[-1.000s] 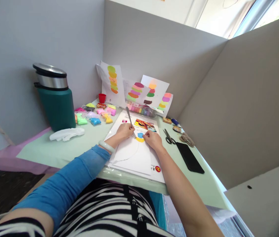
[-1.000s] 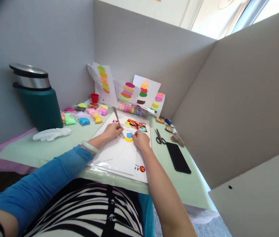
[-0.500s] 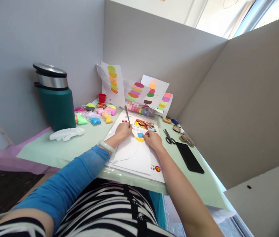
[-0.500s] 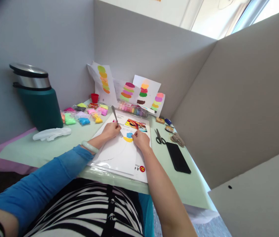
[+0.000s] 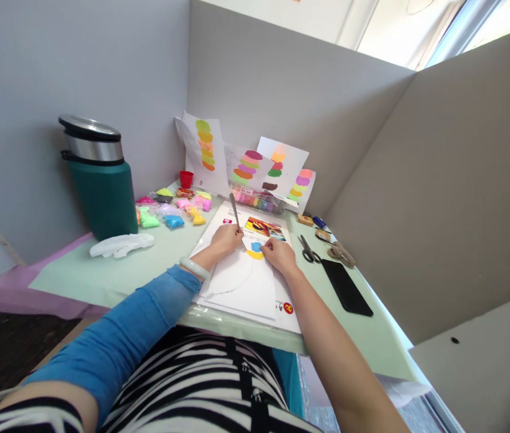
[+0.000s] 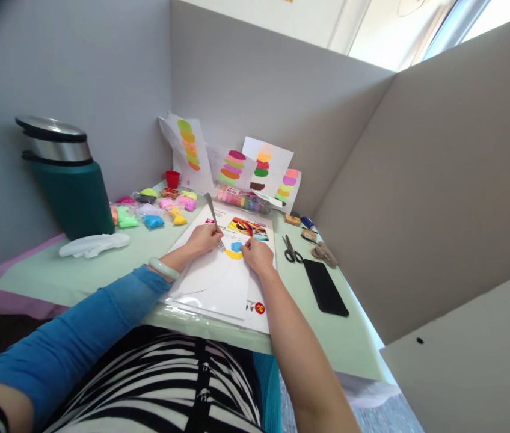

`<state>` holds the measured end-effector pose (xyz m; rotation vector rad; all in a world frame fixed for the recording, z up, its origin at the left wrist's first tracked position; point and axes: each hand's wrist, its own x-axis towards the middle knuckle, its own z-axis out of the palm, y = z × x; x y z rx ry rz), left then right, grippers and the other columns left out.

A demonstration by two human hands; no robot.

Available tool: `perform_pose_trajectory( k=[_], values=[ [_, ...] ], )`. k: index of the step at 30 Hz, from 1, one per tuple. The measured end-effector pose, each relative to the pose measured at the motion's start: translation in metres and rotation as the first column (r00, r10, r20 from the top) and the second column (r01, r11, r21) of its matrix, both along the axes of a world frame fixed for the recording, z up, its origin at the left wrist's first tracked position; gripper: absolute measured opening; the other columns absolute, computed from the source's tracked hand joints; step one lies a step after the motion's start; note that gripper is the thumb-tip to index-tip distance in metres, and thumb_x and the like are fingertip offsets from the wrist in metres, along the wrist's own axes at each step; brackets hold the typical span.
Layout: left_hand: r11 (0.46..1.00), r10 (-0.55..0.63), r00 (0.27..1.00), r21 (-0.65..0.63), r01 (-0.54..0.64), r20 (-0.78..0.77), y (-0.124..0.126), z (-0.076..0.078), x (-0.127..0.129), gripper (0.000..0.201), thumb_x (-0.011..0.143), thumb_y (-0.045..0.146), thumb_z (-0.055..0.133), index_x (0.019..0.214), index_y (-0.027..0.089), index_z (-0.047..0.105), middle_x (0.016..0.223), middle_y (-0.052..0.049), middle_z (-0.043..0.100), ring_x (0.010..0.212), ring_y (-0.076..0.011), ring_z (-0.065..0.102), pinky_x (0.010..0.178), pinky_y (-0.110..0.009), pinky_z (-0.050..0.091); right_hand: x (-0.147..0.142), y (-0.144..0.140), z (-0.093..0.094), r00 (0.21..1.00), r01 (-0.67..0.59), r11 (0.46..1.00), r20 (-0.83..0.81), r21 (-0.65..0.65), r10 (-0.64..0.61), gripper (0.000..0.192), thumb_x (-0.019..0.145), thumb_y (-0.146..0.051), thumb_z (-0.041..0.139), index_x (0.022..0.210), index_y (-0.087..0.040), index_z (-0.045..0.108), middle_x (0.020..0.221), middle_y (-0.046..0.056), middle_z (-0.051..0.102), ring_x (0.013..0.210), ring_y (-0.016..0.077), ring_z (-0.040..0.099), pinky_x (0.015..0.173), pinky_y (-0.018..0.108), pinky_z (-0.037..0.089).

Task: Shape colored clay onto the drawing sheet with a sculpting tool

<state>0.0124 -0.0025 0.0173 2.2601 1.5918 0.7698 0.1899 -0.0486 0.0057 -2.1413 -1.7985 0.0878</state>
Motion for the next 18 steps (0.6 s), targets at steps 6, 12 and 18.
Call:
perform_pose_trajectory(
  k=[6,12,18],
  values=[
    [0.999,0.044,0.999,-0.009,-0.044,0.011,0.0019,-0.0005,-0.0011,0.024,0.082,0.03,0.045,0.089,0.019,0.065,0.085,-0.006,0.069,0.082,-0.018,0.063,0.069,-0.022,0.044,0.0,0.0003,0.0,1.0,0.003,1.0,-0.01,0.009,-0.003,0.018,0.079,-0.039,0.053,0.083,-0.024,0.062,0.083,0.0,0.067,0.083,0.0169,0.059,0.06,0.023,0.034],
    [0.998,-0.046,0.998,-0.041,0.048,0.043,0.0012,0.0001,-0.0014,0.025,0.081,0.031,0.046,0.087,0.018,0.066,0.066,-0.002,0.067,0.059,-0.0136,0.061,0.064,-0.021,0.044,0.0011,0.001,-0.0011,1.0,-0.003,1.0,-0.014,0.012,0.003,0.019,0.079,-0.04,0.053,0.084,-0.024,0.062,0.083,0.001,0.067,0.082,0.0166,0.058,0.06,0.023,0.033],
    [0.999,0.005,0.999,-0.053,-0.002,0.053,0.0017,0.0009,-0.0025,0.023,0.08,0.028,0.047,0.087,0.017,0.066,0.062,-0.001,0.066,0.055,-0.0127,0.06,0.061,-0.021,0.043,0.0005,0.0009,-0.0011,1.0,0.001,1.0,-0.018,0.014,0.0,0.019,0.079,-0.04,0.052,0.083,-0.024,0.062,0.082,0.001,0.066,0.081,0.0164,0.058,0.059,0.023,0.033]
  ],
)
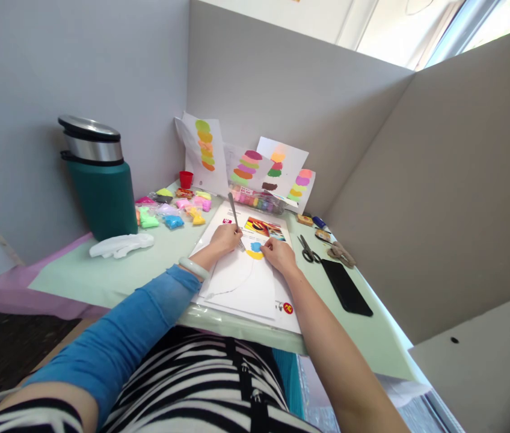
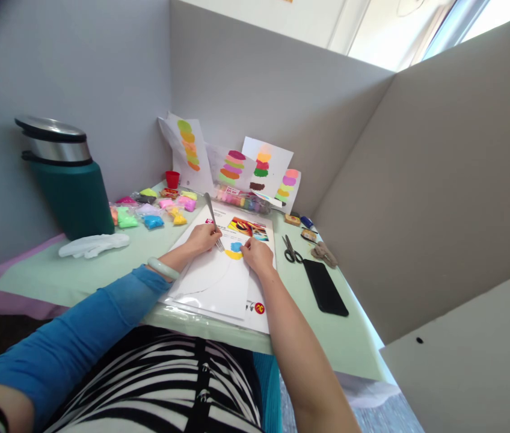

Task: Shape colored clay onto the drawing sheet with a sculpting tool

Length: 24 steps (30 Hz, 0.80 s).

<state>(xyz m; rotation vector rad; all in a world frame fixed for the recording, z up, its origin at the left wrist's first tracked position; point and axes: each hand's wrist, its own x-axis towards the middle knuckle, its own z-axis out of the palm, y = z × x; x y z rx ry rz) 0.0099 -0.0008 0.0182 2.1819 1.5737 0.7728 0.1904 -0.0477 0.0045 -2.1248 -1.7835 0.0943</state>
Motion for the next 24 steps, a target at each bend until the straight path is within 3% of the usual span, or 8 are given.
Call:
perform_pose_trajectory(
  k=[8,16,24],
  values=[
    [0.996,-0.085,0.992,-0.02,0.087,0.088,-0.005,0.0015,0.0028,0.024,0.079,0.031,0.049,0.087,0.018,0.067,0.056,0.001,0.062,0.049,-0.0111,0.057,0.059,-0.02,0.042,-0.0001,-0.0002,0.0004,1.0,-0.005,1.0,0.006,0.006,0.005,0.02,0.078,-0.041,0.052,0.083,-0.024,0.062,0.083,0.0,0.066,0.081,0.0165,0.058,0.059,0.023,0.032],
    [1.0,-0.015,0.999,-0.001,0.015,0.052,-0.0007,0.0007,0.0016,0.022,0.077,0.029,0.05,0.083,0.018,0.068,0.056,0.0,0.063,0.052,-0.0126,0.058,0.058,-0.021,0.041,0.0001,-0.0006,0.0004,1.0,-0.006,1.0,0.009,0.01,0.006,0.018,0.078,-0.04,0.052,0.083,-0.025,0.062,0.082,-0.001,0.067,0.081,0.0169,0.058,0.058,0.024,0.032],
    [0.998,-0.052,0.997,-0.022,0.053,0.065,-0.0043,0.0011,0.0047,0.022,0.077,0.028,0.05,0.084,0.018,0.068,0.059,0.0,0.065,0.048,-0.0109,0.057,0.058,-0.02,0.042,-0.0003,-0.0006,0.0009,1.0,-0.003,1.0,-0.002,-0.003,0.003,0.02,0.079,-0.04,0.052,0.084,-0.024,0.062,0.083,0.0,0.066,0.082,0.0161,0.058,0.059,0.023,0.032]
  ],
)
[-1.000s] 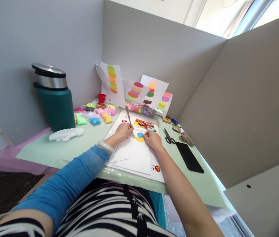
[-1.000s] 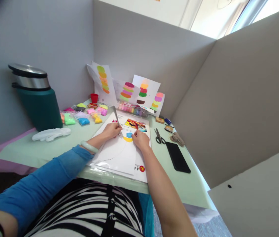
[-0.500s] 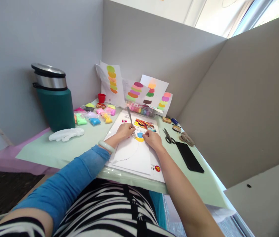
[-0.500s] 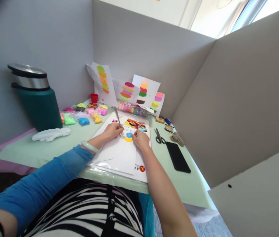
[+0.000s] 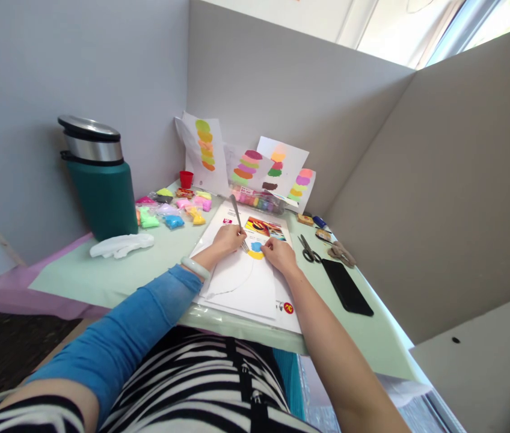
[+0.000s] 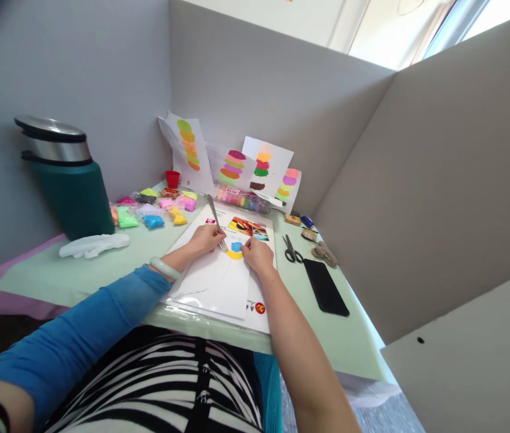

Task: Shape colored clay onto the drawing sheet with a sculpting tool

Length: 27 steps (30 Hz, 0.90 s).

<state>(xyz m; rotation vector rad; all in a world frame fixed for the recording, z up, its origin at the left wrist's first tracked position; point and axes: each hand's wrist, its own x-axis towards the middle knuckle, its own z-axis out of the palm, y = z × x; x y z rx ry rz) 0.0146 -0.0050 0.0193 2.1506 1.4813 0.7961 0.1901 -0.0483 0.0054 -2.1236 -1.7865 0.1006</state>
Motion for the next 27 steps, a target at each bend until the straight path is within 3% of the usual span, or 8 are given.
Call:
perform_pose_trajectory(
  k=[9,15,23,27],
  values=[
    [1.0,0.015,1.0,0.018,-0.015,-0.008,0.005,-0.0042,-0.0005,0.023,0.078,0.029,0.049,0.084,0.019,0.068,0.061,0.0,0.066,0.051,-0.0122,0.059,0.058,-0.021,0.042,-0.0001,0.0006,-0.0003,1.0,0.001,1.0,0.009,0.008,-0.001,0.019,0.078,-0.04,0.052,0.083,-0.025,0.062,0.083,0.0,0.066,0.081,0.0167,0.058,0.059,0.023,0.032],
    [0.997,0.058,0.998,0.055,-0.056,-0.037,0.0068,-0.0042,-0.0002,0.023,0.078,0.029,0.05,0.086,0.019,0.069,0.065,-0.002,0.067,0.065,-0.0151,0.062,0.063,-0.021,0.043,-0.0001,0.0001,-0.0001,1.0,0.0,1.0,0.004,0.009,0.0,0.018,0.078,-0.039,0.053,0.082,-0.025,0.061,0.081,-0.001,0.066,0.081,0.0164,0.058,0.058,0.023,0.032],
    [1.0,0.002,1.0,0.008,-0.002,-0.025,0.0013,-0.0008,0.0008,0.025,0.079,0.03,0.048,0.088,0.018,0.069,0.063,0.0,0.067,0.053,-0.0117,0.059,0.06,-0.02,0.043,0.0002,0.0002,0.0001,1.0,-0.006,1.0,-0.002,0.005,0.006,0.019,0.078,-0.04,0.052,0.082,-0.024,0.061,0.081,0.0,0.066,0.08,0.0161,0.058,0.058,0.023,0.032],
    [0.997,0.047,0.999,0.07,-0.045,-0.028,0.0042,-0.0036,0.002,0.023,0.078,0.03,0.05,0.086,0.019,0.069,0.067,-0.002,0.067,0.061,-0.0134,0.061,0.062,-0.02,0.042,0.0001,-0.0003,0.0,1.0,-0.006,1.0,0.005,0.001,0.006,0.02,0.079,-0.04,0.052,0.084,-0.024,0.062,0.083,0.001,0.066,0.082,0.0159,0.058,0.06,0.023,0.033]
  ],
)
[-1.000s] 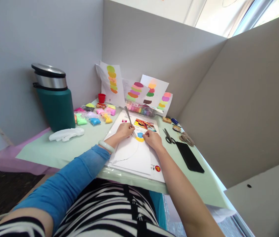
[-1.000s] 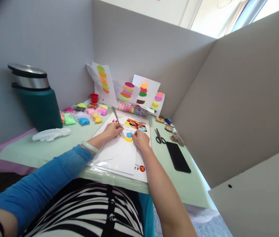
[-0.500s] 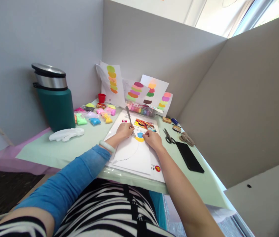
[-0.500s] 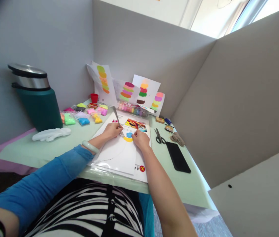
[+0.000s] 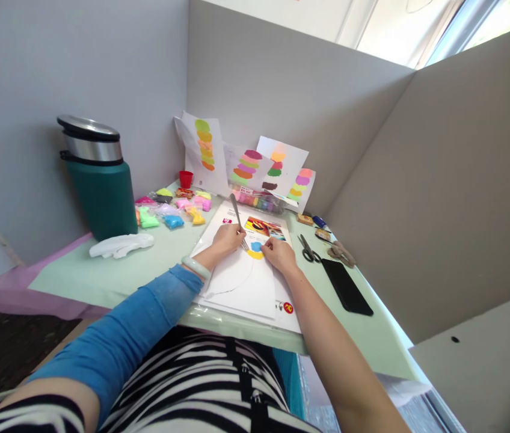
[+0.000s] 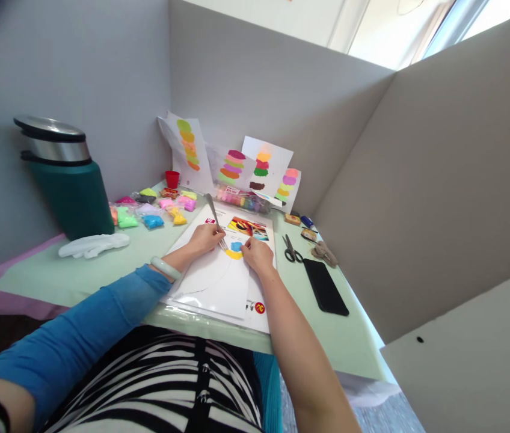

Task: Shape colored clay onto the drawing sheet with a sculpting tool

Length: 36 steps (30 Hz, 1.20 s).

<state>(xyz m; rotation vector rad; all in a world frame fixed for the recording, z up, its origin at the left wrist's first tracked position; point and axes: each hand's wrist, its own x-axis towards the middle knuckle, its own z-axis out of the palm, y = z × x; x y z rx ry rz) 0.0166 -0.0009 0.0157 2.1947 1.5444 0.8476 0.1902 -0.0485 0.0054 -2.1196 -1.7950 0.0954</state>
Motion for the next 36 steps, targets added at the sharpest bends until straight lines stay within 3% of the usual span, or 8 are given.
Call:
perform_pose_trajectory(
  k=[7,14,22,32,36],
  values=[
    [0.992,-0.096,0.993,-0.08,0.102,0.07,-0.004,0.0008,0.003,0.025,0.079,0.032,0.049,0.089,0.018,0.068,0.061,0.0,0.065,0.045,-0.0106,0.056,0.055,-0.02,0.042,-0.001,0.0001,0.0001,1.0,0.016,1.0,0.012,-0.003,-0.016,0.019,0.08,-0.04,0.051,0.084,-0.024,0.062,0.083,0.0,0.066,0.083,0.0165,0.058,0.06,0.023,0.034],
    [0.998,-0.046,0.998,-0.049,0.048,0.04,-0.0056,0.0029,0.0046,0.024,0.079,0.029,0.05,0.089,0.018,0.069,0.061,-0.001,0.066,0.051,-0.0121,0.059,0.061,-0.021,0.043,-0.0018,-0.0008,0.0017,1.0,0.018,1.0,-0.005,-0.019,-0.018,0.021,0.079,-0.041,0.052,0.086,-0.024,0.062,0.084,0.001,0.066,0.083,0.0166,0.058,0.063,0.023,0.036],
    [0.987,-0.131,0.987,-0.078,0.138,0.098,-0.0062,0.0011,0.0067,0.024,0.078,0.03,0.051,0.085,0.016,0.069,0.05,0.001,0.06,0.044,-0.0107,0.054,0.053,-0.02,0.041,0.0003,0.0011,-0.0014,1.0,0.011,1.0,-0.001,0.005,-0.011,0.02,0.079,-0.039,0.051,0.085,-0.024,0.062,0.083,0.001,0.066,0.082,0.0166,0.058,0.062,0.023,0.035],
    [0.995,-0.069,0.994,-0.066,0.075,0.09,-0.005,0.0015,0.0059,0.024,0.079,0.03,0.05,0.088,0.017,0.069,0.052,0.001,0.061,0.046,-0.0116,0.056,0.056,-0.021,0.042,-0.0008,-0.0003,0.0001,1.0,0.016,1.0,0.002,0.006,-0.016,0.018,0.079,-0.039,0.051,0.083,-0.024,0.062,0.082,0.0,0.066,0.08,0.0163,0.059,0.058,0.023,0.033],
    [0.988,-0.117,0.99,-0.094,0.124,0.081,-0.0064,0.0019,0.0058,0.023,0.079,0.031,0.052,0.086,0.017,0.069,0.045,0.002,0.056,0.046,-0.0118,0.056,0.055,-0.02,0.042,-0.0009,-0.0002,0.0001,1.0,0.018,1.0,0.013,-0.006,-0.018,0.02,0.08,-0.04,0.051,0.085,-0.024,0.062,0.082,0.0,0.066,0.081,0.016,0.059,0.059,0.023,0.033]
  ],
)
